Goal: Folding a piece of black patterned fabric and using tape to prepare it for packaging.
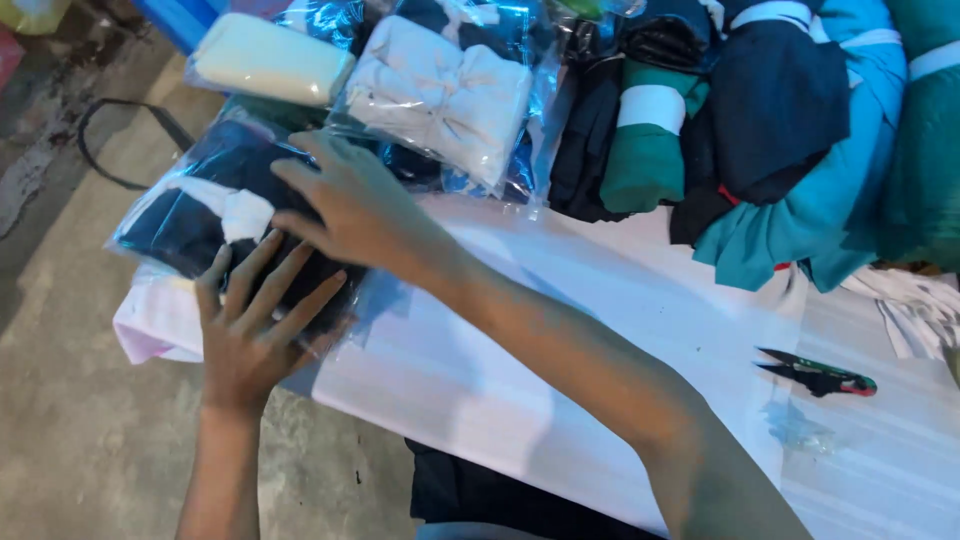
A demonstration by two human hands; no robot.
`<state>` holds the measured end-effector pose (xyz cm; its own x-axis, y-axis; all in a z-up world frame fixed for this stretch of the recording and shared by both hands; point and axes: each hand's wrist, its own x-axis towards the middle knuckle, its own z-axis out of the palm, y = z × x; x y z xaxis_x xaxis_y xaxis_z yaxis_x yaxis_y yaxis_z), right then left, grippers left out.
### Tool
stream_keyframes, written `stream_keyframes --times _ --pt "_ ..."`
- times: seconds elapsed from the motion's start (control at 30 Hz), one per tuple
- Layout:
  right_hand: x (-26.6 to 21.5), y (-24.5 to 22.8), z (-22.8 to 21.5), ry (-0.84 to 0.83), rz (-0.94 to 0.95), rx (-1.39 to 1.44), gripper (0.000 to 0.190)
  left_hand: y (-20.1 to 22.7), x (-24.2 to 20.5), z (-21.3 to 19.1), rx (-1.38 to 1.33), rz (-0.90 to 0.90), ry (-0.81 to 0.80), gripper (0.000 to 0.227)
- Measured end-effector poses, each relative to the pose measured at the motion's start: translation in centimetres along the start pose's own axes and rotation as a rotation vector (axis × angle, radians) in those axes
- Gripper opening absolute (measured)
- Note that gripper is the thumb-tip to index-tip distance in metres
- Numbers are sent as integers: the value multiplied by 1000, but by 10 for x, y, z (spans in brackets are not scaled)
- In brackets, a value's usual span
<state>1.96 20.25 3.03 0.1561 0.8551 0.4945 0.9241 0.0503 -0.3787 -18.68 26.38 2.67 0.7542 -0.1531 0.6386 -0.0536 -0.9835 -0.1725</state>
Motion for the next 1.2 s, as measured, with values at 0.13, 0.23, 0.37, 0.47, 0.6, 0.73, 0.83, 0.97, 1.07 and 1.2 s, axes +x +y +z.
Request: stream_keyframes --times 0.13,0.23,0.37,0.47,0.6,0.73,0.83,0.97,1.07,1.2 --pt "-51 -15 -35 114 -34 -20 45 8 10 9 126 4 -3 33" --pt "-103 -17 -77 135 -79 89 38 21 20 4 143 -20 -30 58" --pt "-176 6 -115 104 -75 72 30 30 11 13 -3 -87 -105 76" --pt "-216 35 -113 77 4 -2 24 29 5 26 -53 -105 -90 64" --pt "-248 48 -114 25 48 -12 19 23 8 35 -22 -100 -57 60" --pt "-262 38 -128 11 52 10 16 24 11 33 69 -35 9 57" --pt "-273 33 -128 6 110 39 22 29 17 28 74 -65 -18 67" --pt "-277 27 -132 -66 173 80 33 48 35 19 -123 -171 -40 87" --pt "-281 26 -133 -67 220 75 39 85 69 42 -266 -166 11 79" --pt "-274 20 -152 -36 288 107 28 154 133 89 -414 60 -2 75"
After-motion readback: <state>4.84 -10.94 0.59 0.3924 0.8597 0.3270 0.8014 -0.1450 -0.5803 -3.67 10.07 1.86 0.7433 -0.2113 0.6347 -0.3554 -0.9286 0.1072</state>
